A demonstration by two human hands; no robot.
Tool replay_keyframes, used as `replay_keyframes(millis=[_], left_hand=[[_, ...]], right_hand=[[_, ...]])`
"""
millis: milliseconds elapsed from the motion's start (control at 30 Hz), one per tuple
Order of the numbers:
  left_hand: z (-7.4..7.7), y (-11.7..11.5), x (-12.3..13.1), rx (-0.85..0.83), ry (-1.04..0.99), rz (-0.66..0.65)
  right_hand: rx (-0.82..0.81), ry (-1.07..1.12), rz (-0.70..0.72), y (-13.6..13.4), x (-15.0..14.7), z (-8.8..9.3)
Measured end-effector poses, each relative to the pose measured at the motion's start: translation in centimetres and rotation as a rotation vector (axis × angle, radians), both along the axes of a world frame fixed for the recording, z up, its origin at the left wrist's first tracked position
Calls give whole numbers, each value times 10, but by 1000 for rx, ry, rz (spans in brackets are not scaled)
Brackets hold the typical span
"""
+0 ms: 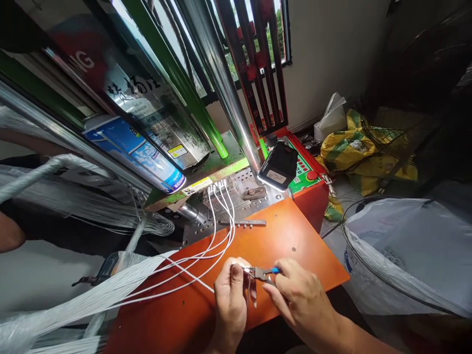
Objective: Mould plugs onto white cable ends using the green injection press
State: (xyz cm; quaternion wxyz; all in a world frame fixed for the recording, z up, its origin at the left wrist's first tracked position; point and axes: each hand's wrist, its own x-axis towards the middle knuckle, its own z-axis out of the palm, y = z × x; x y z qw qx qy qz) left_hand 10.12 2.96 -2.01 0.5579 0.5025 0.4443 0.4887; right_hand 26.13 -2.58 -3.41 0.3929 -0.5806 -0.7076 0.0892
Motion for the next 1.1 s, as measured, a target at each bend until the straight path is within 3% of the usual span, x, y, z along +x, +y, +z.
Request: replay_keyframes(millis=[167, 333, 433, 600, 700, 767, 867, 933, 1100], left_hand=[[-5, 3, -2, 170, 88, 12], [-8, 5, -6, 267, 153, -14], [-5, 5, -9, 150, 65, -70], [3, 10, -12, -27, -98, -253], [5, 16, -14, -100, -150, -343], [5, 18, -15, -87, -98, -330], [5, 16, -15, -6, 15, -236], [5, 13, -13, 12, 18, -171], [3, 11, 1, 107, -75, -37]], right_hand=[[62, -65, -57, 4, -6, -3], [16, -33, 5, 7, -1, -1], [-206, 187, 148, 8, 5, 5], [-790, 903, 564, 11, 9, 12], [-964, 1118, 615, 10, 6, 10], [-821, 967, 527, 9, 4, 10], [-463, 501, 249, 5, -2, 10], [-323, 284, 109, 3, -6, 9], [-74, 46, -53, 1, -19, 4]])
